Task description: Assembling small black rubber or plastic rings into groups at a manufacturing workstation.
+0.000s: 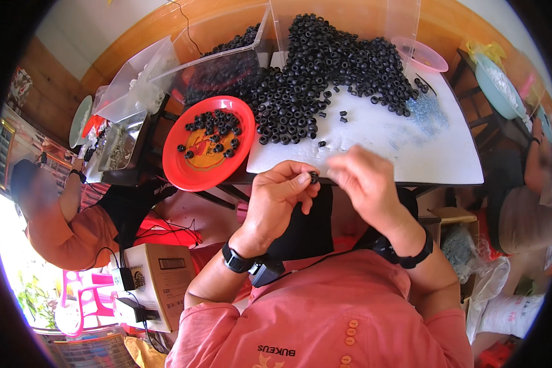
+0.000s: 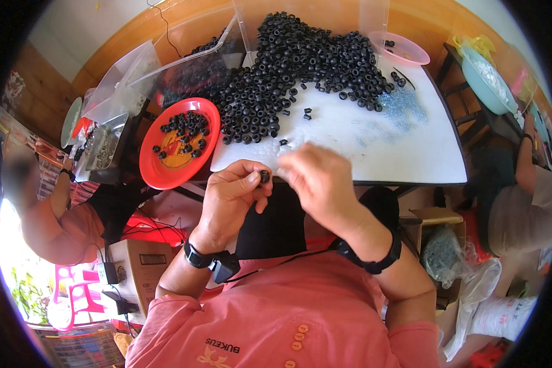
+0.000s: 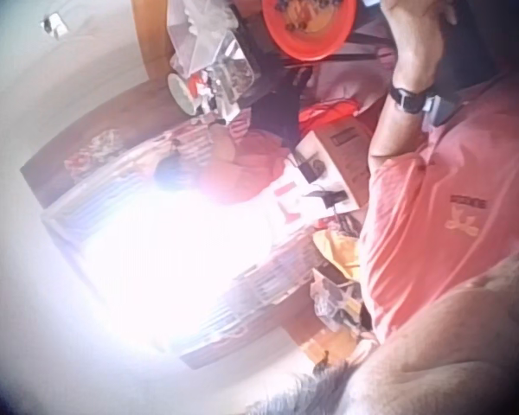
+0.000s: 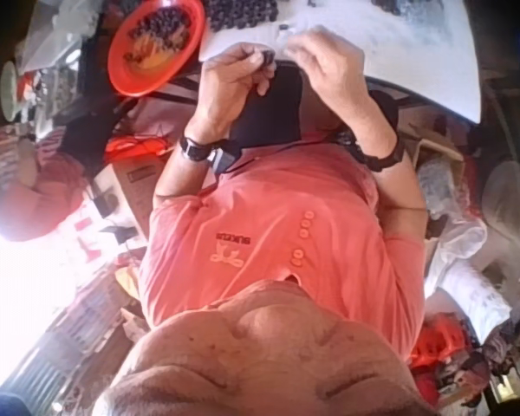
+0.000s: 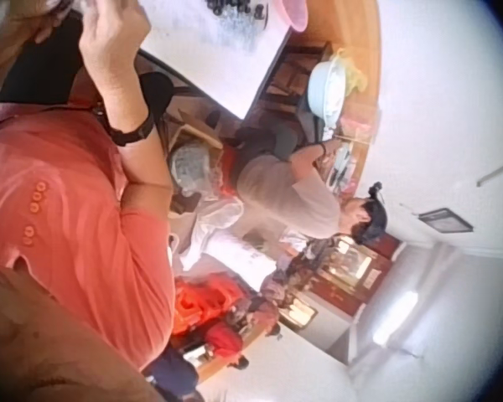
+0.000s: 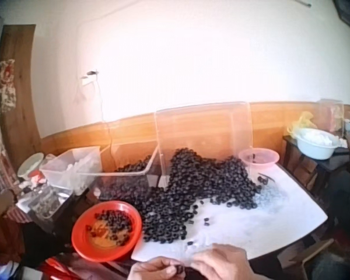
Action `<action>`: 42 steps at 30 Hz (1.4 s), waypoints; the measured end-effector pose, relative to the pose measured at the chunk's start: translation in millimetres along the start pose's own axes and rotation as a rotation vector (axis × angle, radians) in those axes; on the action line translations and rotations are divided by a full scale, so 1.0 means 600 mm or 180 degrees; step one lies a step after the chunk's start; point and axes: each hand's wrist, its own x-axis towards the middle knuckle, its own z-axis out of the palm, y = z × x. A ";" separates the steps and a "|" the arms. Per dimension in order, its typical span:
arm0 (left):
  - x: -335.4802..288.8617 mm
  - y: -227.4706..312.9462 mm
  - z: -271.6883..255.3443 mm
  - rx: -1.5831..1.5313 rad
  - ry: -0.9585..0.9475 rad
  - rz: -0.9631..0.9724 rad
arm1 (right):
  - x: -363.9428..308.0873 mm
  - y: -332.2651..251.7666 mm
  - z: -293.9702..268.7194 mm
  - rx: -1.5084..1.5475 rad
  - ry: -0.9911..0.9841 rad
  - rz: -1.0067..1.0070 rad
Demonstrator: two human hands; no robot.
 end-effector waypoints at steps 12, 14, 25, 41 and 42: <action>-0.006 0.011 -0.016 -0.0192 0.0075 0.0206 | 0.050 0.074 0.058 -0.1969 -0.0615 -0.0480; -0.005 0.010 -0.018 -0.0150 0.0055 0.0205 | 0.051 0.072 0.057 -0.2036 -0.0623 -0.0494; 0.005 0.019 -0.010 -0.0146 0.0111 0.0379 | 0.054 0.038 0.039 -0.1829 -0.1111 -0.0246; 0.012 0.014 -0.013 -0.0074 0.0026 0.0492 | 0.043 0.054 0.034 -0.1914 -0.0844 -0.0157; 0.014 0.015 -0.011 -0.0080 0.0025 0.0489 | 0.042 0.056 0.035 -0.1955 -0.0806 -0.0094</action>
